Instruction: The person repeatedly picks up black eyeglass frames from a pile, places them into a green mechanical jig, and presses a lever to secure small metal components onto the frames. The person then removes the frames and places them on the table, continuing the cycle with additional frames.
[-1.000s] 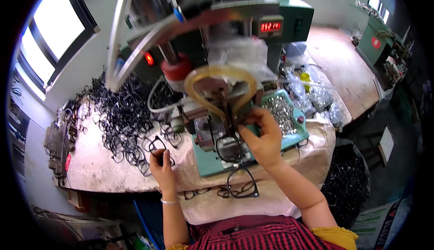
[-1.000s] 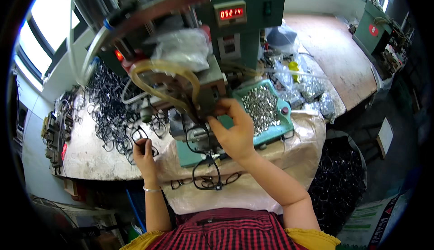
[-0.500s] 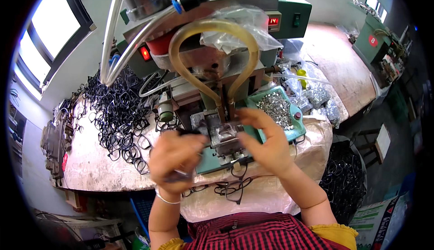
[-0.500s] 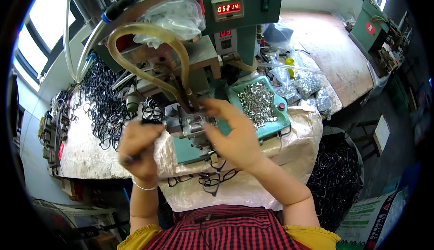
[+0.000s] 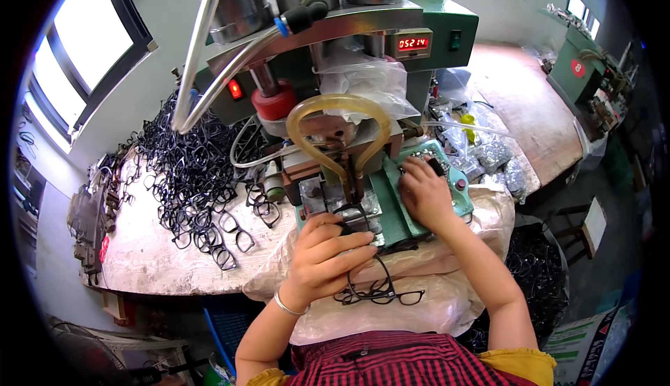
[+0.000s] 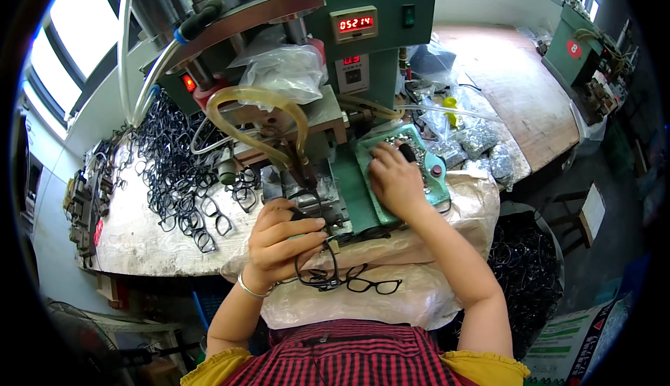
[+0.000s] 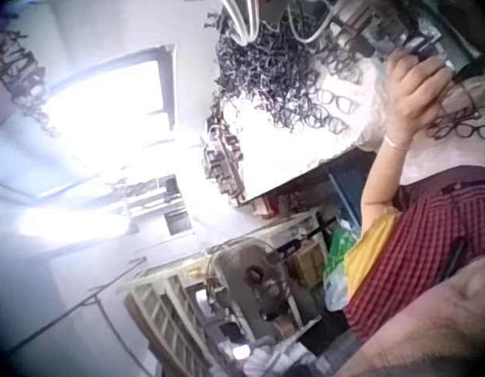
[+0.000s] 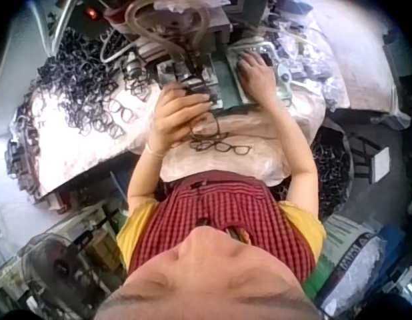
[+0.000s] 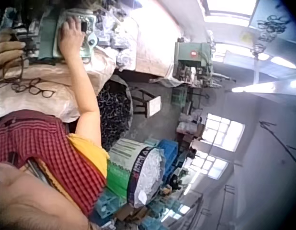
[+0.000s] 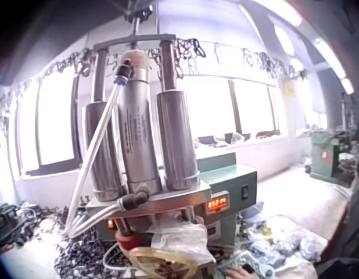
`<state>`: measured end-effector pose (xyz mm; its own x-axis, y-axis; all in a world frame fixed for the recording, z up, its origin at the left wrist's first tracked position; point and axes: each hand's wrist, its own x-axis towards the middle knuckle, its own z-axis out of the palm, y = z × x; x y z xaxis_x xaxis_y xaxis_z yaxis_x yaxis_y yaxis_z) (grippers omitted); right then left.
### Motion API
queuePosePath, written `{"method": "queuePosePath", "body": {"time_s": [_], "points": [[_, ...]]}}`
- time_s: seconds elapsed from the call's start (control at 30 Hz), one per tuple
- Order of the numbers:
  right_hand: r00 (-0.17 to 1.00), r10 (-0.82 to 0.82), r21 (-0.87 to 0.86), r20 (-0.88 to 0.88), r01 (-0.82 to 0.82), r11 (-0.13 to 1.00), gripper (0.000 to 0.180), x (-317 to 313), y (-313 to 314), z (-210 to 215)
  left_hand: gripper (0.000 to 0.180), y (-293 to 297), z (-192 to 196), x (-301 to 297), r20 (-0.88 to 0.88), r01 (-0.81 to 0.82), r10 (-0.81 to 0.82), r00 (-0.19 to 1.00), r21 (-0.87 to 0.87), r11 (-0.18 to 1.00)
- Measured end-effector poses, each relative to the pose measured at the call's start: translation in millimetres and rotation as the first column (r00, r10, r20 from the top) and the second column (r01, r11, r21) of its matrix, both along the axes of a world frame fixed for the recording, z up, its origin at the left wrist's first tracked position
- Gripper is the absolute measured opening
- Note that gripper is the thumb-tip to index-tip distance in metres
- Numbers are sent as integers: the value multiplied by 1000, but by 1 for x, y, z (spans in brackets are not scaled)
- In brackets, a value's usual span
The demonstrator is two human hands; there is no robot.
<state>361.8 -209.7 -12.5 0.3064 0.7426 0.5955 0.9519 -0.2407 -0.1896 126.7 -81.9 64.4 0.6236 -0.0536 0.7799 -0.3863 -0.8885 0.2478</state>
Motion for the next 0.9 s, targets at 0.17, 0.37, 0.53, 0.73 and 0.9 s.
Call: {"method": "queuePosePath", "body": {"time_s": [0.17,0.37,0.53,0.73,0.9], "points": [[893,-36,364,-448,218,906,13,7,-5,-4,34,-32,18,-53,-41,-24,16,999,-197,980],[421,387,572,-820,588,573,13,10,-44,-39,26,-57,43,-56,542,613,-396,742,-306,728],[412,341,521,-845,489,700,19,11,1,-40,24,-18,50,-80,321,122,-74,944,-134,983],[499,274,454,-822,283,845,17,-15,20,-7,53,153,-45,-105,-249,-857,877,411,224,465],[741,-28,353,-671,352,867,13,-13,-28,-26,39,164,-129,-134,-425,-852,831,358,215,477]]}}
